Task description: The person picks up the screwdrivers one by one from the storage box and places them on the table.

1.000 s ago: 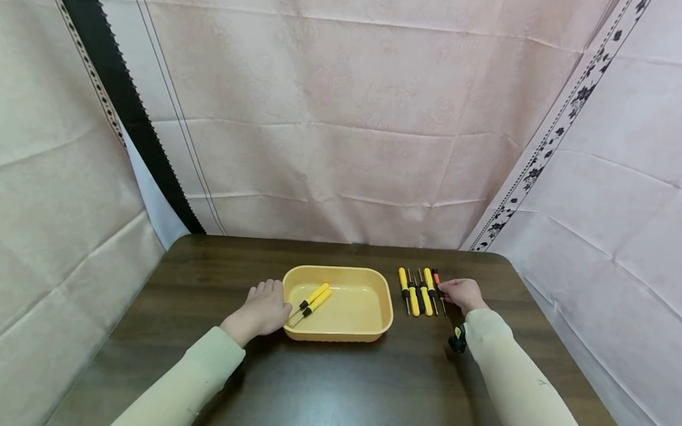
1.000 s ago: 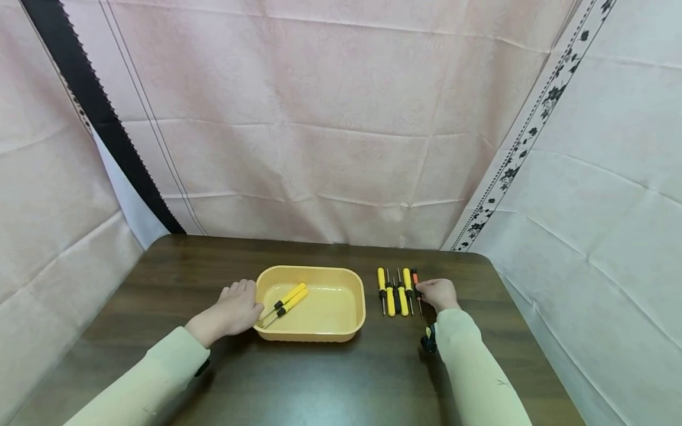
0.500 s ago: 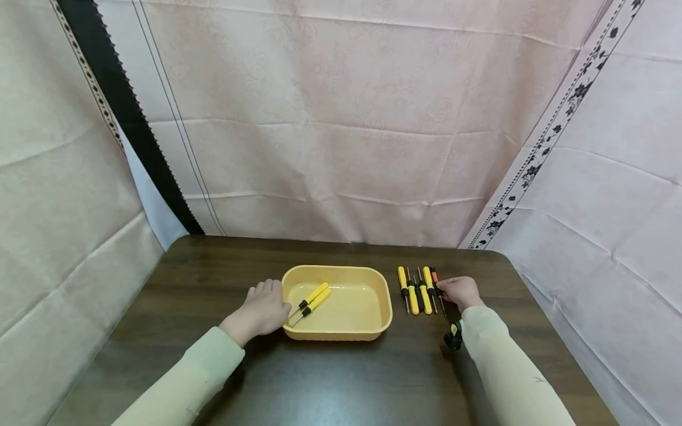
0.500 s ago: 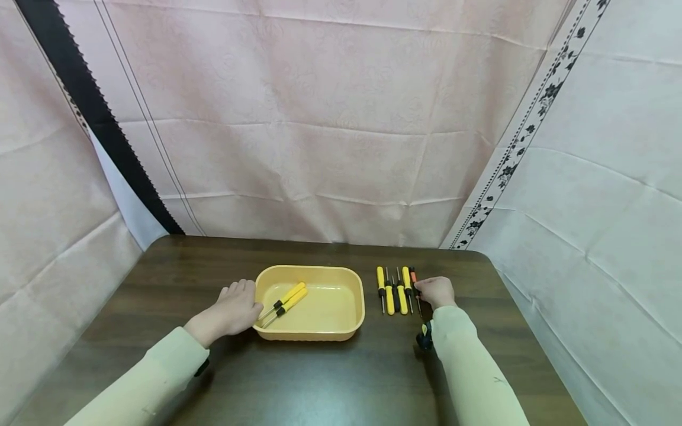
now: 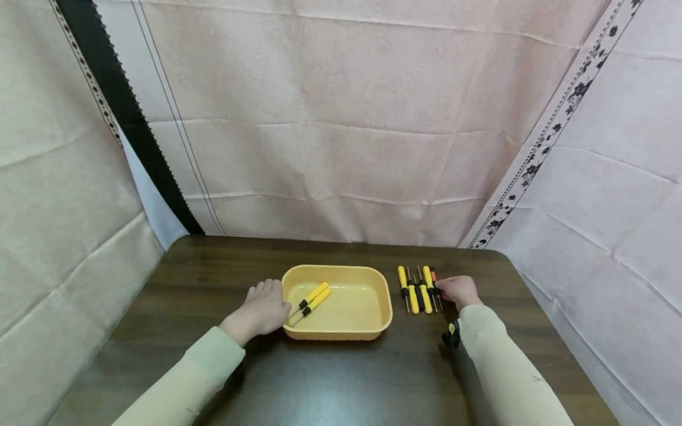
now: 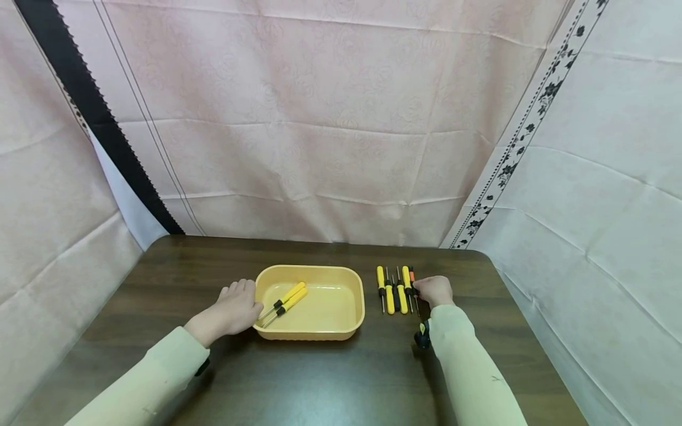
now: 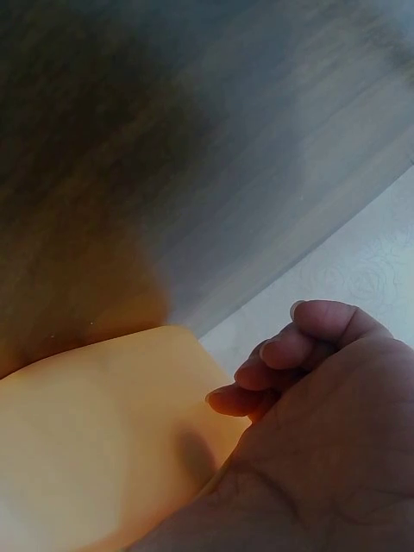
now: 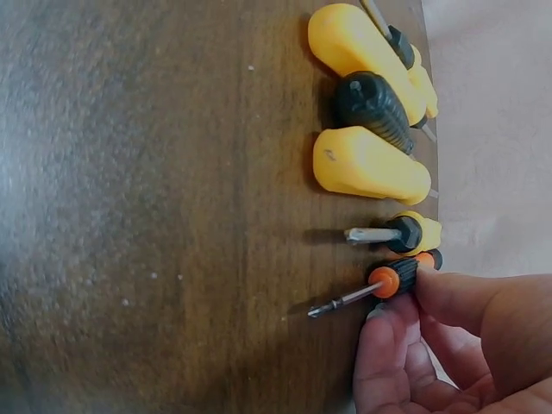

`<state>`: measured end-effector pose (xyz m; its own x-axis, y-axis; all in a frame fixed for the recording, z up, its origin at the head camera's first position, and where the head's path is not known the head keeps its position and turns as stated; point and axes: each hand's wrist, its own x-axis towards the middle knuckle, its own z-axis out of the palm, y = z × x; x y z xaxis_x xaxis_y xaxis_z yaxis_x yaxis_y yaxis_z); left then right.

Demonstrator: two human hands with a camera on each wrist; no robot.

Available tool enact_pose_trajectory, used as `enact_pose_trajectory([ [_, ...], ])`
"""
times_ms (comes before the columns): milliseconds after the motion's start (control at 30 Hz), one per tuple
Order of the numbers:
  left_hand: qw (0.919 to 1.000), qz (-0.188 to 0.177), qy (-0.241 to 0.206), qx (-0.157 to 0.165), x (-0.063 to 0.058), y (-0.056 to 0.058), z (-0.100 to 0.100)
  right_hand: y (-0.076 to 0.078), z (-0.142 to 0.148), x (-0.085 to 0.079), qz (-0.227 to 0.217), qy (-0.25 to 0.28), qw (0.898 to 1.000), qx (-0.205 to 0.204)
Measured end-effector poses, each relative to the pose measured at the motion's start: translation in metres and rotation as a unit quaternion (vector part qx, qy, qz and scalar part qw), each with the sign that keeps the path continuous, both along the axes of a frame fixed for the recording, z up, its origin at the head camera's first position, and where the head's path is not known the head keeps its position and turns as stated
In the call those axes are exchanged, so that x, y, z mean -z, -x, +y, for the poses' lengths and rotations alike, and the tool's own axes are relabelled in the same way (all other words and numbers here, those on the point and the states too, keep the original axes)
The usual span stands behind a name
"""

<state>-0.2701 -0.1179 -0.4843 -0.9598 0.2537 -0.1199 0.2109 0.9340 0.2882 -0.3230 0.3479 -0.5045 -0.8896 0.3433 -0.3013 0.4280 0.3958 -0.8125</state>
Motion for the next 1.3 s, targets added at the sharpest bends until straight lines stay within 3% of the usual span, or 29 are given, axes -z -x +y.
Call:
enact_pose_trajectory([
  [333, 1.0, 0.004, -0.007, 0.005, -0.002, -0.0033, -0.0007, -0.0002, -0.0009, -0.0006, 0.009, -0.015, 1.0, -0.011],
  [1300, 1.0, 0.0, -0.008, 0.004, 0.0038, 0.0011, -0.0016, -0.0021, -0.0026, -0.002, 0.004, -0.048, 0.999, -0.026],
])
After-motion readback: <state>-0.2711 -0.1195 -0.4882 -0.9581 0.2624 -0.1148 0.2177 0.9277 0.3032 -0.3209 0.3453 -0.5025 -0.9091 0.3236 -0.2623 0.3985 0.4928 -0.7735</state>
